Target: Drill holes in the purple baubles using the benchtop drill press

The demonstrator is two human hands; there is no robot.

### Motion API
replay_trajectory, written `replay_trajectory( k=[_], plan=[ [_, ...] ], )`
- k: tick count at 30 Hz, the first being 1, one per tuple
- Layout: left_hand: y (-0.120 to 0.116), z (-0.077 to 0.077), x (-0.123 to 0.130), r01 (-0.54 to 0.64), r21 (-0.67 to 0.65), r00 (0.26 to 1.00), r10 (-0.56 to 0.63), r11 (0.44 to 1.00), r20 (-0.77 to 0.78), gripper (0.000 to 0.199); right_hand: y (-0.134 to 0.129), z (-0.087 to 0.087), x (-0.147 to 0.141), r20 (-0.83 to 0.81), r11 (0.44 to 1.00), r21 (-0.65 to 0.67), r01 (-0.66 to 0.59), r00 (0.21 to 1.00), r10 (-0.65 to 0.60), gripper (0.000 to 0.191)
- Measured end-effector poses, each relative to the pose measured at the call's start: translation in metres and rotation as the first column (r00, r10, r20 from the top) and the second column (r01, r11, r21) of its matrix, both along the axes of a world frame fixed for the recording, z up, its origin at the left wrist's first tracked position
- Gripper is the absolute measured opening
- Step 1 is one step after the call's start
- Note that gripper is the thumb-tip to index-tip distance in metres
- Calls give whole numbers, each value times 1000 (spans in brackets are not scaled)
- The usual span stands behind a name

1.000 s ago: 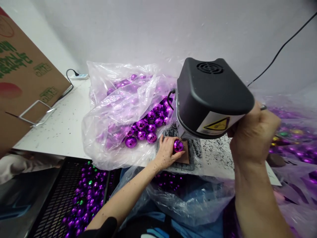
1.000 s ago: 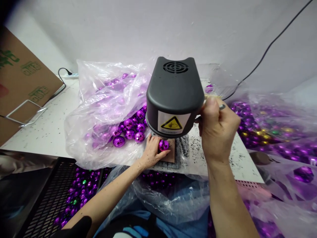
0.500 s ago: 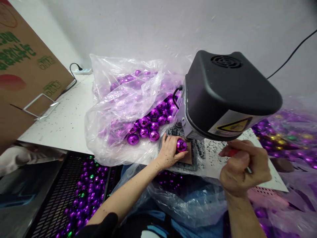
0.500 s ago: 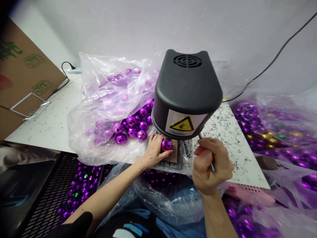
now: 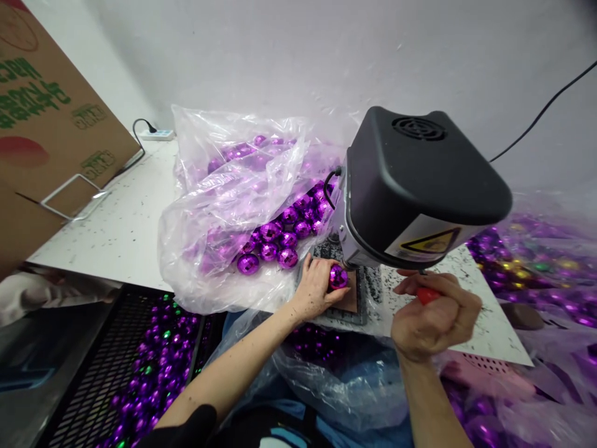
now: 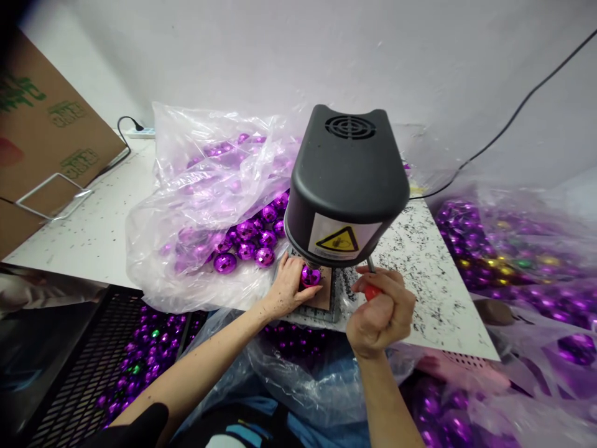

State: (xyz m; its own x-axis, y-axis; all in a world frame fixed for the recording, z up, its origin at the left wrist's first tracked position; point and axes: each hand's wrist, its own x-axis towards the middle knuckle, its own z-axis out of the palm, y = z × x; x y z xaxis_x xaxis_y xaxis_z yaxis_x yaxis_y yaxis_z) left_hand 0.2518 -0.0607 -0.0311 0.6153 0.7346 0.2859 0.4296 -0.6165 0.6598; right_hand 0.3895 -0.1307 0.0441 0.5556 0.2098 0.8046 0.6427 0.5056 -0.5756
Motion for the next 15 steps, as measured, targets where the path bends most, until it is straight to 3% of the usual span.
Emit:
replay_trajectory(
  k=[8, 13, 15],
  plan=[
    [0, 0, -1, 4, 13, 1000, -4, 1000, 17, 36, 3, -5, 0, 4, 1000, 14, -7, 1000, 7, 18],
    [0, 1, 0, -5, -7, 1000, 5, 1000, -1, 40, -2, -19, -3, 36, 997, -70, -32, 999, 34, 23],
    [0, 0, 0, -2, -6, 1000, 2, 1000, 7, 40, -6, -16, -3, 36, 995, -99, -23, 999, 26, 27]
  ],
)
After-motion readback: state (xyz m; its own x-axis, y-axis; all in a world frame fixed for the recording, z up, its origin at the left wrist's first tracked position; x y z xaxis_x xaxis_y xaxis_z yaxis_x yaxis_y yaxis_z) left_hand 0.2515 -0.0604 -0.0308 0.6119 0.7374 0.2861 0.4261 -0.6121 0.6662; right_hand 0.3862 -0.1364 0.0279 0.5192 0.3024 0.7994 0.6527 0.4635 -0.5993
